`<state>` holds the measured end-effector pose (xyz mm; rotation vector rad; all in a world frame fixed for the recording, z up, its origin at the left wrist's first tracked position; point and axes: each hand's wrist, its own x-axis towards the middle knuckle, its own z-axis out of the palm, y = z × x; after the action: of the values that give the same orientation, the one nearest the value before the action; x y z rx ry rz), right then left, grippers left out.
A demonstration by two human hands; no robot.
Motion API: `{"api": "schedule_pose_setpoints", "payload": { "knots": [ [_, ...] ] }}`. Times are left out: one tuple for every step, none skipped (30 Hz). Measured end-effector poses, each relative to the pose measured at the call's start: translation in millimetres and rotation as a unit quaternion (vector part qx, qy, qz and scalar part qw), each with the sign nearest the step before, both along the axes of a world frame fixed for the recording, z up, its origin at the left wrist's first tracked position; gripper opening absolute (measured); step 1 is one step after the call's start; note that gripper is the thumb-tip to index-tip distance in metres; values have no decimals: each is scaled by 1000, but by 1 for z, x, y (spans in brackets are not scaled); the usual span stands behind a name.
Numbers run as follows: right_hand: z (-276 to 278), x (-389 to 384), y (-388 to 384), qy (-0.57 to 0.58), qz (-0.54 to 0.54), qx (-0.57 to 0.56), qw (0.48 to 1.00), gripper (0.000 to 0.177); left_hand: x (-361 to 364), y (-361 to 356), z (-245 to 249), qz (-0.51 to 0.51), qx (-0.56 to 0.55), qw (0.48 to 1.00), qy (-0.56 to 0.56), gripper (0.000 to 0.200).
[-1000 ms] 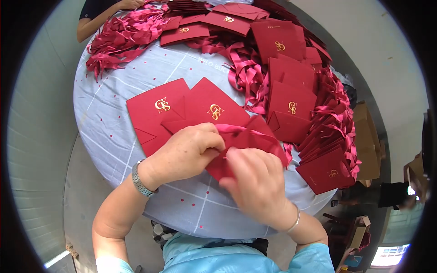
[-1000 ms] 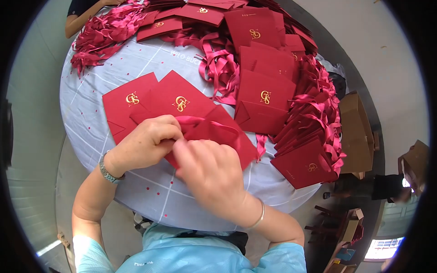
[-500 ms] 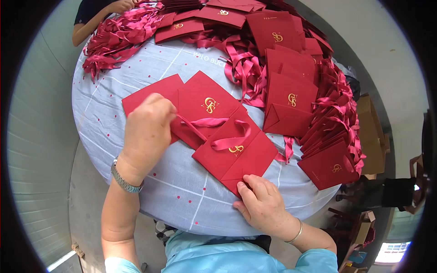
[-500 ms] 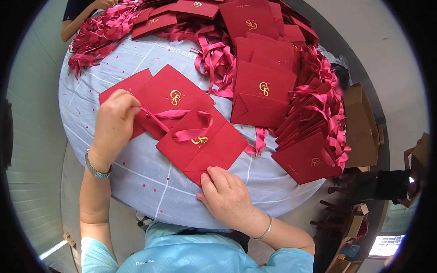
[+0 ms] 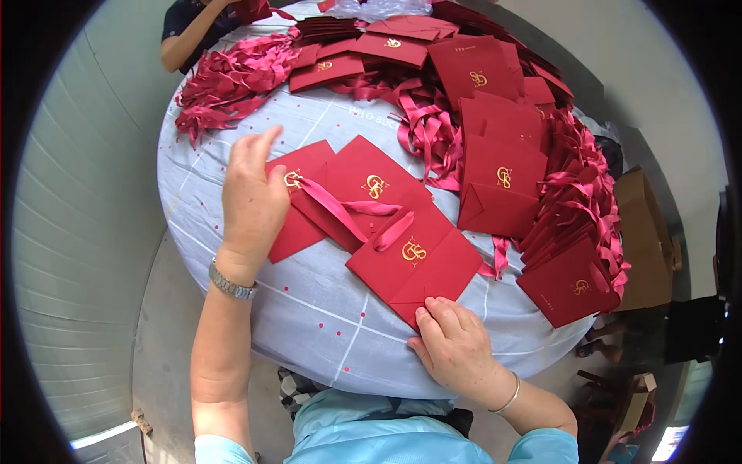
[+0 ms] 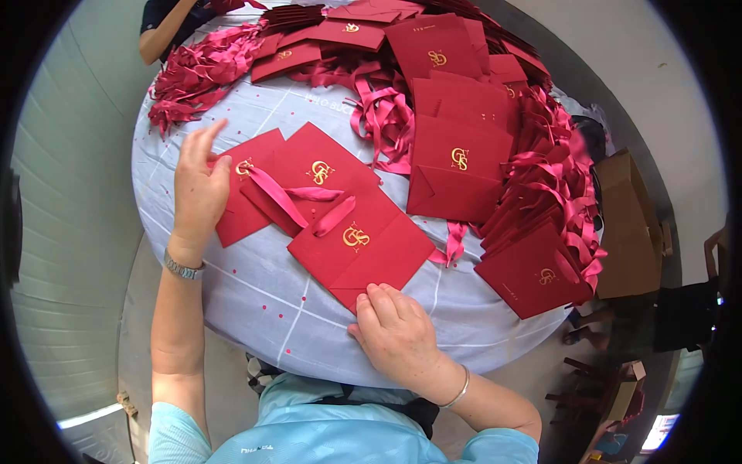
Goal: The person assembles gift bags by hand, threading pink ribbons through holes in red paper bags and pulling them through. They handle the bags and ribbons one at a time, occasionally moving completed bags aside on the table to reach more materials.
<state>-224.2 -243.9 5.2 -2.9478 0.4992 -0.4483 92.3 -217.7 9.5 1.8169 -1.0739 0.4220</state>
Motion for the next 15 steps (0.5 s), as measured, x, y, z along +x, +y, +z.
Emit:
{"api": "schedule_pose_setpoints", "payload": {
  "knots": [
    [0, 0, 1, -1, -4, -4, 1000, 46, 1, 0, 4, -43, 22, 998, -41, 22],
    [-1, 0, 1, 1, -7, -7, 1000, 46, -3, -1, 7, -98, 60, 991, -62, 21],
    [-1, 0, 2, -2, -3, -7, 1000, 46, -12, -4, 9, -152, 97, 980, -81, 20],
    [-1, 0, 2, -1, -5, -9, 1000, 46, -19, -9, 11, -194, 145, 965, -99, 17],
    [0, -1, 2, 0, -8, -12, 1000, 46, -26, -14, 10, -237, 192, 945, -116, 14],
    [0, -1, 2, -1, -8, -13, 1000, 46, -30, -19, 8, -236, 191, 946, -117, 14],
    [-1, 0, 2, -4, -6, -21, 1000, 44, -32, -26, 6, -229, 240, 935, -124, 12],
    [-1, 0, 1, -6, -4, -29, 1000, 43, -33, -31, 4, -222, 288, 922, -130, 11],
    [-1, -1, 1, -8, -6, -29, 1000, 43, -30, -34, 5, -234, 273, 922, -143, 5],
    [-2, -1, 1, -8, -5, -22, 1000, 44, -29, -35, 5, -236, 274, 921, -145, 5],
    [-3, -2, 2, -8, -6, -14, 1000, 46, -29, -36, 4, -204, 270, 927, -163, 4],
    [-4, -3, 3, -9, -8, -11, 1000, 46, -29, -37, 4, -172, 265, 932, -180, 3],
    [-5, -4, 3, -9, -2, -19, 1000, 46, -27, -38, 1, -147, 239, 944, -170, 3],
    [-6, -5, 4, -9, 5, -28, 1000, 45, -26, -40, -1, -148, 241, 944, -171, 3],
    [-5, -5, 4, -9, 3, -27, 1000, 45, -26, -42, -4, -122, 230, 953, -158, 3]
  ]
}}
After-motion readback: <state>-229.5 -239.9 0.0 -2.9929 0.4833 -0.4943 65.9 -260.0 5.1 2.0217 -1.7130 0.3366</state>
